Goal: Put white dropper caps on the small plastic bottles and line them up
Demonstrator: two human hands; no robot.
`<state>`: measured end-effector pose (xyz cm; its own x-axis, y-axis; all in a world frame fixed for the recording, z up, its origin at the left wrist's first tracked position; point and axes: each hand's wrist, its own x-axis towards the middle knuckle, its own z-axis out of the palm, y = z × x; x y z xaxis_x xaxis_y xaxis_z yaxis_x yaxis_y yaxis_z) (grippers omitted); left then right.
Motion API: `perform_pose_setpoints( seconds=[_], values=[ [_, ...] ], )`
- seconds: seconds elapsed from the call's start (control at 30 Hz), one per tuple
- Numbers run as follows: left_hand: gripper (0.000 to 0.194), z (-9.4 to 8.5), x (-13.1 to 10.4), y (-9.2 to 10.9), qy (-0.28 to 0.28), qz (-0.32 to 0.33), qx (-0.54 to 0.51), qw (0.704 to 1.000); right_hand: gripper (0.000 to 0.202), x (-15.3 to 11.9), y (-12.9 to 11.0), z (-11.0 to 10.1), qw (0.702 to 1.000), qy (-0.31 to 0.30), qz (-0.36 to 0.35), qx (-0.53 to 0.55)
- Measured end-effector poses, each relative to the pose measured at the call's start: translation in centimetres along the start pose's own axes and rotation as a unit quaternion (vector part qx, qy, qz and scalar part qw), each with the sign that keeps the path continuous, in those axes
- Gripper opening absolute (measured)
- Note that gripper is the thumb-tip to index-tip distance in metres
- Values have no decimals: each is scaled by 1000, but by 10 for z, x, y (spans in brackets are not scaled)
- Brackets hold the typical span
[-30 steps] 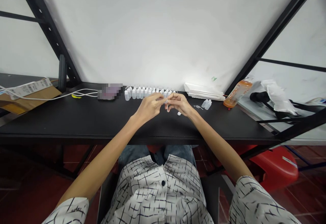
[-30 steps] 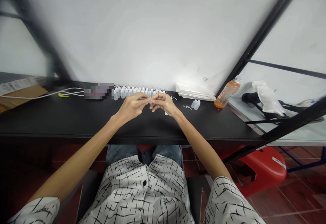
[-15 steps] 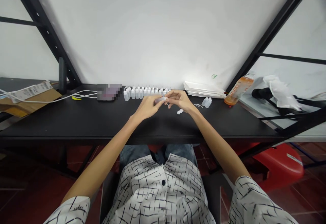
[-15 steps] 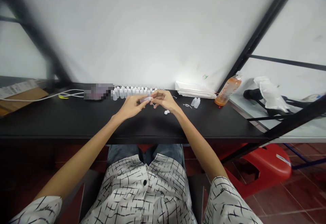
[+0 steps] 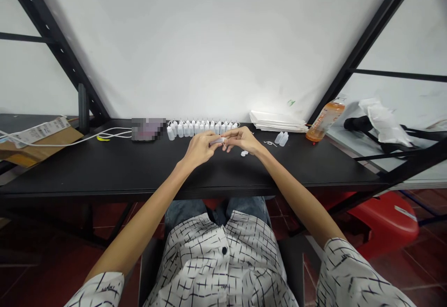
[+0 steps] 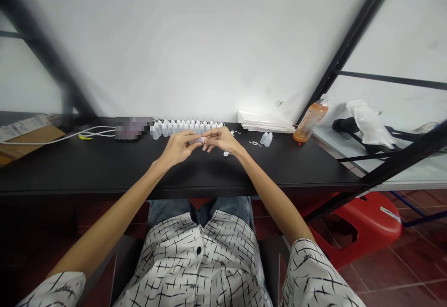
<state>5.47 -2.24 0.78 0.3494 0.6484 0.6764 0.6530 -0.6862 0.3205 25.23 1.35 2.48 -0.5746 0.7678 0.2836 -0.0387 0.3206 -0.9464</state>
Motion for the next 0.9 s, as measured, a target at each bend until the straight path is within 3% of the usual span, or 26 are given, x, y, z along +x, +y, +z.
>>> perform_pose_setpoints(
  seconds=[0.33,0.5,0.6,0.73,0.9],
  values=[
    [19,1,-2,0,18,18,44,999,37,0,1,2,1000,9,-7,15],
    [18,-1,0,2,7,-17,15,1000,36,1,-2,4,999,14,-5,-37],
    [23,-2,2,4,1,-63,-61,996,35,2,-5,3,998,26,-25,-55],
    [30,-4,5,9,-5,-151,-235,960,38,2,-8,4,999,25,-22,-34],
    [32,-13,9,15,3,-236,-426,873,42,2,-7,7,998,36,-28,-32]
  ],
)
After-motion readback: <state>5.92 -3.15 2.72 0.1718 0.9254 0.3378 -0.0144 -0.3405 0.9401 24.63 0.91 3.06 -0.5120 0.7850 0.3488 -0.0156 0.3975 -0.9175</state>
